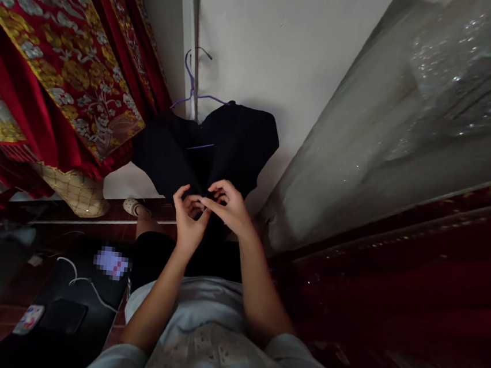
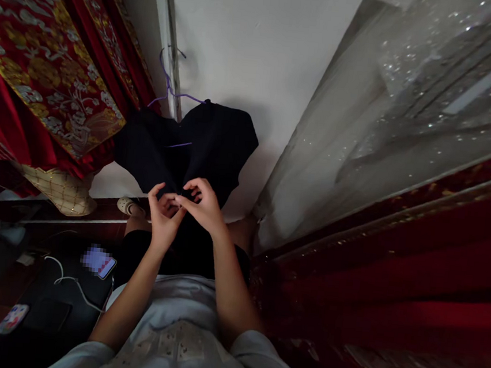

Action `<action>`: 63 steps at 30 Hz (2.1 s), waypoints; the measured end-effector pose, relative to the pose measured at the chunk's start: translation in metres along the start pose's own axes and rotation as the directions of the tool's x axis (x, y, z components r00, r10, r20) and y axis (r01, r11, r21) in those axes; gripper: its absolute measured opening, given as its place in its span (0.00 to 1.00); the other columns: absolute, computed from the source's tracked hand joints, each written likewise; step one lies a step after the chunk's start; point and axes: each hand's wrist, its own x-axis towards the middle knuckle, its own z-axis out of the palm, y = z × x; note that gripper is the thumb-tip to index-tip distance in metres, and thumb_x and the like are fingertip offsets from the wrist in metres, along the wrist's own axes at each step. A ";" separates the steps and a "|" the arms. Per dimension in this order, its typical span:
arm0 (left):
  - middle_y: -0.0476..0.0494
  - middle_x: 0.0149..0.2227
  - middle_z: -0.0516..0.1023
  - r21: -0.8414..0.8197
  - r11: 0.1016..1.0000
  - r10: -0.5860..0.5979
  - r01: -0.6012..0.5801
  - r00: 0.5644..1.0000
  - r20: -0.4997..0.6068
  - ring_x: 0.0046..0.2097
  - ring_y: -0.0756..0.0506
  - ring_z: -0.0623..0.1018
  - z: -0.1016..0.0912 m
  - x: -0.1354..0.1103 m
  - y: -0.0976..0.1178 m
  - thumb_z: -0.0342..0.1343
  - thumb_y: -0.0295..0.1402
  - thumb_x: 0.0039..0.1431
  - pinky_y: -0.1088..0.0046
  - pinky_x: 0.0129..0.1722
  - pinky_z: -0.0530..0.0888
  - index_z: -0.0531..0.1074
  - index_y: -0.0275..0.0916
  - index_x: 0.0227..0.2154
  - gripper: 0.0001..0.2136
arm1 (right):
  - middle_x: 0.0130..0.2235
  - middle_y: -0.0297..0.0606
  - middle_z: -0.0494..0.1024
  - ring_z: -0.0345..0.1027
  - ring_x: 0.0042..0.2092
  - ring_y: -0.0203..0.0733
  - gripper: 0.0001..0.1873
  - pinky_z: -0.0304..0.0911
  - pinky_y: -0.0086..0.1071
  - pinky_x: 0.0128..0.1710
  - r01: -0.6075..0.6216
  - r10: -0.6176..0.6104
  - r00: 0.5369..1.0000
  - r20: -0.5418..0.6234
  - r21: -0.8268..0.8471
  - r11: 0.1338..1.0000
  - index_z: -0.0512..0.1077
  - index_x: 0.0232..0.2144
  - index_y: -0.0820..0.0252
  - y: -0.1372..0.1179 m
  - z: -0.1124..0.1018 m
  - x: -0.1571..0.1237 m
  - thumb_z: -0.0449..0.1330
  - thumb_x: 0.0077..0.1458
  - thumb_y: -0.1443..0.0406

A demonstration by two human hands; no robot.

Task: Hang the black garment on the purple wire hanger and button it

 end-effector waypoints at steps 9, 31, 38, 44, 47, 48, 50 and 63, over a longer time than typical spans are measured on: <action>0.47 0.37 0.77 0.054 0.998 0.008 -0.008 1.000 -0.011 0.40 0.46 0.81 0.004 -0.005 0.011 0.65 0.32 0.61 0.67 0.46 0.79 0.60 0.45 0.58 0.26 | 0.41 0.39 0.81 0.76 0.43 0.44 0.12 0.72 0.39 0.45 0.028 -0.028 0.980 0.198 0.000 1.000 0.80 0.40 0.54 -0.016 -0.019 -0.006 0.69 0.54 0.58; 0.48 0.34 0.74 0.096 0.995 0.000 0.000 1.000 0.000 0.37 0.48 0.78 0.008 -0.008 0.001 0.64 0.28 0.58 0.74 0.38 0.76 0.69 0.41 0.45 0.14 | 0.38 0.39 0.76 0.70 0.40 0.43 0.11 0.65 0.36 0.33 0.315 -0.326 0.945 0.013 -0.287 0.905 0.73 0.36 0.52 -0.019 -0.015 0.023 0.56 0.68 0.55; 0.47 0.34 0.74 0.190 0.978 0.055 -0.088 0.984 0.172 0.36 0.48 0.77 0.023 -0.021 -0.015 0.60 0.27 0.61 0.73 0.37 0.75 0.71 0.41 0.41 0.08 | 0.39 0.37 0.73 0.68 0.46 0.44 0.14 0.67 0.41 0.54 0.461 -0.510 0.859 -0.040 -0.369 0.807 0.71 0.33 0.52 -0.070 -0.025 0.156 0.62 0.65 0.50; 0.43 0.42 0.75 0.285 0.920 0.182 -0.269 0.937 0.299 0.41 0.46 0.77 0.000 0.049 0.012 0.60 0.32 0.65 0.70 0.42 0.75 0.69 0.40 0.51 0.13 | 0.42 0.39 0.73 0.69 0.51 0.47 0.14 0.65 0.43 0.60 0.495 -0.533 0.845 0.046 -0.446 0.746 0.70 0.37 0.53 -0.087 -0.022 0.175 0.60 0.66 0.51; 0.42 0.43 0.75 0.321 0.832 0.360 -0.453 0.880 0.308 0.42 0.46 0.77 -0.008 0.111 0.046 0.56 0.40 0.71 0.70 0.43 0.75 0.71 0.42 0.53 0.13 | 0.44 0.41 0.74 0.70 0.51 0.49 0.15 0.66 0.46 0.59 0.516 -0.530 0.834 0.153 -0.559 0.649 0.70 0.40 0.55 -0.092 -0.021 0.161 0.54 0.69 0.51; 0.44 0.41 0.76 0.327 0.810 0.394 -0.487 0.865 0.312 0.41 0.46 0.77 -0.008 0.132 0.056 0.54 0.42 0.72 0.70 0.43 0.75 0.70 0.43 0.54 0.14 | 0.44 0.42 0.74 0.70 0.51 0.50 0.16 0.66 0.47 0.58 0.518 -0.525 0.832 0.179 -0.588 0.621 0.70 0.41 0.55 -0.094 -0.021 0.158 0.53 0.70 0.51; 0.45 0.37 0.76 0.352 0.767 0.434 -0.537 0.838 0.330 0.40 0.45 0.78 -0.008 0.171 0.072 0.54 0.45 0.72 0.69 0.43 0.74 0.72 0.42 0.52 0.14 | 0.46 0.43 0.75 0.70 0.51 0.50 0.16 0.66 0.48 0.57 0.521 -0.521 0.827 0.211 -0.634 0.571 0.70 0.43 0.56 -0.096 -0.021 0.154 0.50 0.71 0.52; 0.43 0.32 0.75 0.524 0.612 0.374 -0.592 0.801 0.468 0.41 0.42 0.79 -0.011 0.230 0.072 0.55 0.42 0.72 0.63 0.47 0.72 0.70 0.38 0.34 0.14 | 0.45 0.45 0.73 0.67 0.55 0.53 0.19 0.64 0.54 0.58 0.523 -0.627 0.767 0.138 -0.700 0.486 0.71 0.44 0.58 -0.050 -0.002 0.151 0.41 0.74 0.61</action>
